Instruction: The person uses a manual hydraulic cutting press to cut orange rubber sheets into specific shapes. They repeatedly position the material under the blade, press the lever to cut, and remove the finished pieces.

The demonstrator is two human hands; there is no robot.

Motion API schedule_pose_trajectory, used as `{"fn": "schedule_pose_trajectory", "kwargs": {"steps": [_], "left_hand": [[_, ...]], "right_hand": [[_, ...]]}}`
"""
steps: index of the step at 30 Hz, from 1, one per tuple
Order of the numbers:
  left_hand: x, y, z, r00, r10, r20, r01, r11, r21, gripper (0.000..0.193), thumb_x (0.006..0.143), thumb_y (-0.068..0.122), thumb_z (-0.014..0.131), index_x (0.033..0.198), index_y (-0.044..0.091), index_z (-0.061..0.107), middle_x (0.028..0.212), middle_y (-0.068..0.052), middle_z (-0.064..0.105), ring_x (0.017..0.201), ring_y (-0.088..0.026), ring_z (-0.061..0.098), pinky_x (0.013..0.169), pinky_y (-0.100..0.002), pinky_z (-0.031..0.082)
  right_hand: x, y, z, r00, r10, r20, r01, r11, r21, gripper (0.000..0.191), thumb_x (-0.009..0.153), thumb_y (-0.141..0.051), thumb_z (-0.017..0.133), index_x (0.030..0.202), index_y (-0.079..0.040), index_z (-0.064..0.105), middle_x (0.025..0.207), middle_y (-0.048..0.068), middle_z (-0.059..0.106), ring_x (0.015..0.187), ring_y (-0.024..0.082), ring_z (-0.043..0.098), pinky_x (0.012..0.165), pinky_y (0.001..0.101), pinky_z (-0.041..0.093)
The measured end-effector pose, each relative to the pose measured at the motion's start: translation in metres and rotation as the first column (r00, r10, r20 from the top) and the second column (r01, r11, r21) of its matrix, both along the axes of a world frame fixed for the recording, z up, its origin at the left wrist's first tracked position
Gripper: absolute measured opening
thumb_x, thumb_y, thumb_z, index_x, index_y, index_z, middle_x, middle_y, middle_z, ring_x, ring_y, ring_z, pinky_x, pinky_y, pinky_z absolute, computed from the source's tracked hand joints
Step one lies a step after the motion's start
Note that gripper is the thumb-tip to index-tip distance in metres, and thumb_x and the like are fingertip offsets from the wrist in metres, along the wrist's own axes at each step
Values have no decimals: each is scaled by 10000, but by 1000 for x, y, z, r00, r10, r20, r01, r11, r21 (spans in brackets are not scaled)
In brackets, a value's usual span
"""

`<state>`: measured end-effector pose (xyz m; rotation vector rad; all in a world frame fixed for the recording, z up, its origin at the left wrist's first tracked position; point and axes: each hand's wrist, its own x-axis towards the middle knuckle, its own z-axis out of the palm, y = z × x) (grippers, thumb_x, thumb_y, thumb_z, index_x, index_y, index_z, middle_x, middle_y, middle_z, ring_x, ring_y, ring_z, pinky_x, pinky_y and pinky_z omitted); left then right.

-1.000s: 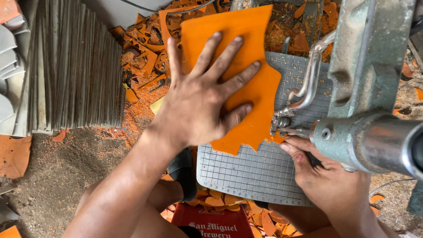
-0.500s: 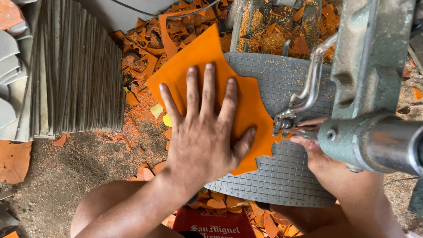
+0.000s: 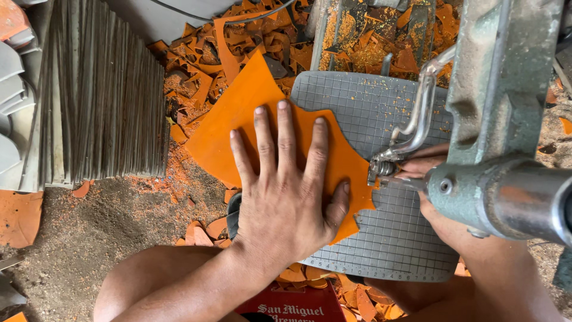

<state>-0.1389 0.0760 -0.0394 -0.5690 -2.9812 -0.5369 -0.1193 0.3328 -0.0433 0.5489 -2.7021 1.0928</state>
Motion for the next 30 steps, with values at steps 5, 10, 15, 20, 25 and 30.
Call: {"fn": "schedule_pose_trajectory", "kwargs": {"steps": [5,10,15,20,25,30], "left_hand": [[9,11,5,998,40,-38,-42,998,-46,802,930,503,510,1525,-21,392,1583,-380,243,1446,-647,178,1085,-857,107],[16,22,6,993,119,-24,-120,991,-62,812,890,490,518,1495,-42,417,1574,-376,256,1409,-682,188,1038,-877,120],[26,31,7,983,181,-10,-181,980,-78,804,895,454,499,1478,-91,404,1566,-408,223,1390,-717,156,1012,-892,106],[30,42,7,972,231,36,-227,970,-81,841,860,430,503,1453,-150,362,1556,-440,180,1380,-729,117,998,-898,86],[30,46,7,967,251,46,-248,967,-52,859,879,432,497,1473,-160,313,1560,-432,168,1387,-712,105,1000,-898,69],[27,43,15,962,265,60,-259,961,-96,829,886,457,463,1467,-116,321,1569,-383,181,1415,-683,103,1021,-885,79]], "right_hand": [[-8,13,-10,994,94,57,-90,993,-70,262,808,24,622,1070,10,626,1185,118,665,1110,197,669,955,309,580],[-18,19,-21,988,128,-88,-127,992,18,209,872,50,652,1065,-29,668,1181,113,688,1117,201,683,955,317,585],[-15,15,-20,991,104,79,-84,970,-226,281,843,102,611,1112,22,621,1179,134,665,1065,217,689,952,325,603],[-13,16,-22,998,49,-39,-51,997,-60,354,883,44,710,1225,13,625,1206,129,698,1042,217,711,931,319,617],[-22,25,-34,999,-39,8,37,986,164,289,884,-6,712,1169,6,660,1071,129,732,966,228,722,848,354,607],[-24,-1,-9,971,-115,-208,169,949,266,137,927,-43,746,1055,-28,699,956,160,712,900,332,692,776,434,548]]}}
